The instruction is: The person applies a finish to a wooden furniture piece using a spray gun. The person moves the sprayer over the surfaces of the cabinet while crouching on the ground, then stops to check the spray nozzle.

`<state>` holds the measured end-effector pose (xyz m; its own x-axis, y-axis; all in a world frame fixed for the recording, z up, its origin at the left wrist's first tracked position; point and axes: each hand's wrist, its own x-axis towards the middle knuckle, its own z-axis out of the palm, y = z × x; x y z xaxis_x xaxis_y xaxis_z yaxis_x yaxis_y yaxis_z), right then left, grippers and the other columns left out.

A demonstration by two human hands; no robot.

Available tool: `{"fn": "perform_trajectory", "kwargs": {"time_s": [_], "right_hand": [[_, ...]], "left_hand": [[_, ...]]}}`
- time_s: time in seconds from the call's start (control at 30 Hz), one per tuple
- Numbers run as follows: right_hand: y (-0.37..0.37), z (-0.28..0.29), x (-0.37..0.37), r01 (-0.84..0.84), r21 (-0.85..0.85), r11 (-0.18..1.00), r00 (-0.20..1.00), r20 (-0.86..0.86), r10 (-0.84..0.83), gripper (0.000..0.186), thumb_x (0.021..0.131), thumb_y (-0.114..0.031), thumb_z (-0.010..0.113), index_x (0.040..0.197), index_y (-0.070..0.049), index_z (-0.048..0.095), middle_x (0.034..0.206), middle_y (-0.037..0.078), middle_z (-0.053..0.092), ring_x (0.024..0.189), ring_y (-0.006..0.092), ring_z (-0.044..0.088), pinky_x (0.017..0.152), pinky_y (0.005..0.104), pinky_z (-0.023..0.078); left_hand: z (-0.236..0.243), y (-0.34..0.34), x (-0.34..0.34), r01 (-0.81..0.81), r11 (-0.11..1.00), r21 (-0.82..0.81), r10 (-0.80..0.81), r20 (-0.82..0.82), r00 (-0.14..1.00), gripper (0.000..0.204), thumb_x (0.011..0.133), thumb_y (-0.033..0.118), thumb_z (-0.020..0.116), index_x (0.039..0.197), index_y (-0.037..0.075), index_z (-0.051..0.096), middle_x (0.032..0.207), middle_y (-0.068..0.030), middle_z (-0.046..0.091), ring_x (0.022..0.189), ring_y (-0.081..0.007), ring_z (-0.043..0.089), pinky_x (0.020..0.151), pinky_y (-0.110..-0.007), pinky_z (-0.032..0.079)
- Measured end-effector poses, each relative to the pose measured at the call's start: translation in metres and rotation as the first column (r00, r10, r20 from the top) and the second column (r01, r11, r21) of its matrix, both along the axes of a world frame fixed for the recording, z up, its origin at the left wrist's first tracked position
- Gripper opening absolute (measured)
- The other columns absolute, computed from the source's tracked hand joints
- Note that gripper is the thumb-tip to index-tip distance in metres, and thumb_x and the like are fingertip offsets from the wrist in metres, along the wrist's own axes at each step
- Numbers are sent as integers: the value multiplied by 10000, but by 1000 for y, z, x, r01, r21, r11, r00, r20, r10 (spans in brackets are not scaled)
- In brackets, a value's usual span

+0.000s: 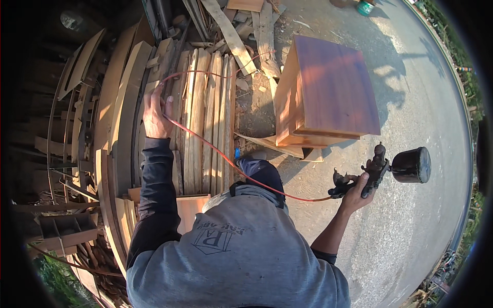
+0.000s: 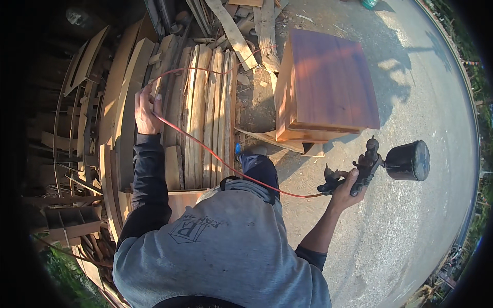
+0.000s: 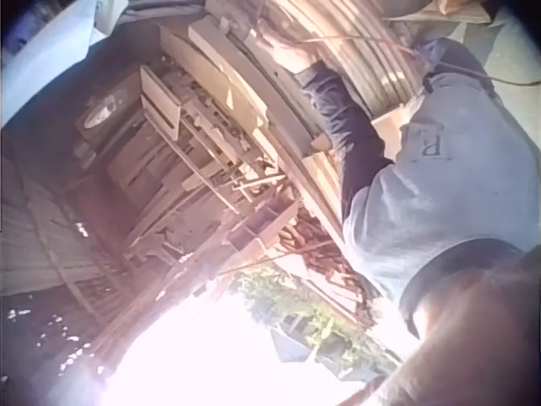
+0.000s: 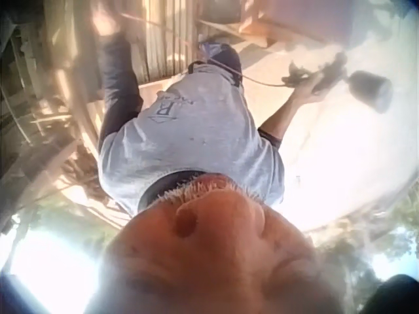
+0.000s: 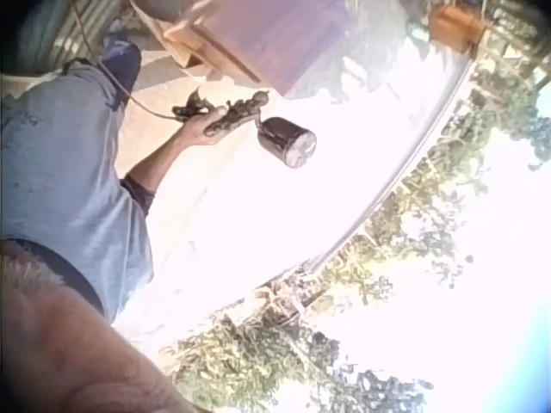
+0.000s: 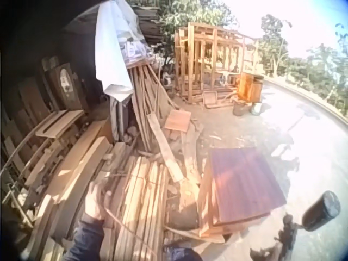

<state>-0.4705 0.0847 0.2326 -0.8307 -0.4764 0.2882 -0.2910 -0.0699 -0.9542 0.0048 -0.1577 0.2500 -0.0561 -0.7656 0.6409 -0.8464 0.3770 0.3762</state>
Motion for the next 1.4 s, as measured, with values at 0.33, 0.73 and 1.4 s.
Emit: {"fn": "perform_trajectory", "kwargs": {"time_s": [0.33,0.73,1.4], "right_hand": [[-117,4,29,43,-44,998,992,118,-38,441,972,-318,699,1162,57,565,824,122,697,642,132,639,543,237,441],[-181,-24,90,44,-150,988,981,193,-14,911,918,-478,740,1446,132,316,1315,372,561,681,203,659,514,241,521],[-262,-191,252,968,66,244,235,-591,-771,572,1036,-347,583,1384,97,493,1281,262,637,1043,256,682,495,215,409]], "left_hand": [[52,-188,-42,158,980,-120,-134,184,974,407,931,85,673,1319,4,582,1118,-184,605,792,-264,610,773,-401,522],[-26,-340,-134,250,961,120,-277,353,894,454,926,150,675,1359,83,559,1269,-154,579,995,-340,638,905,-445,511],[-465,-519,-264,977,195,87,-927,-310,213,448,1049,265,542,1395,-20,533,1080,-128,656,694,-115,562,606,-262,455]]}}
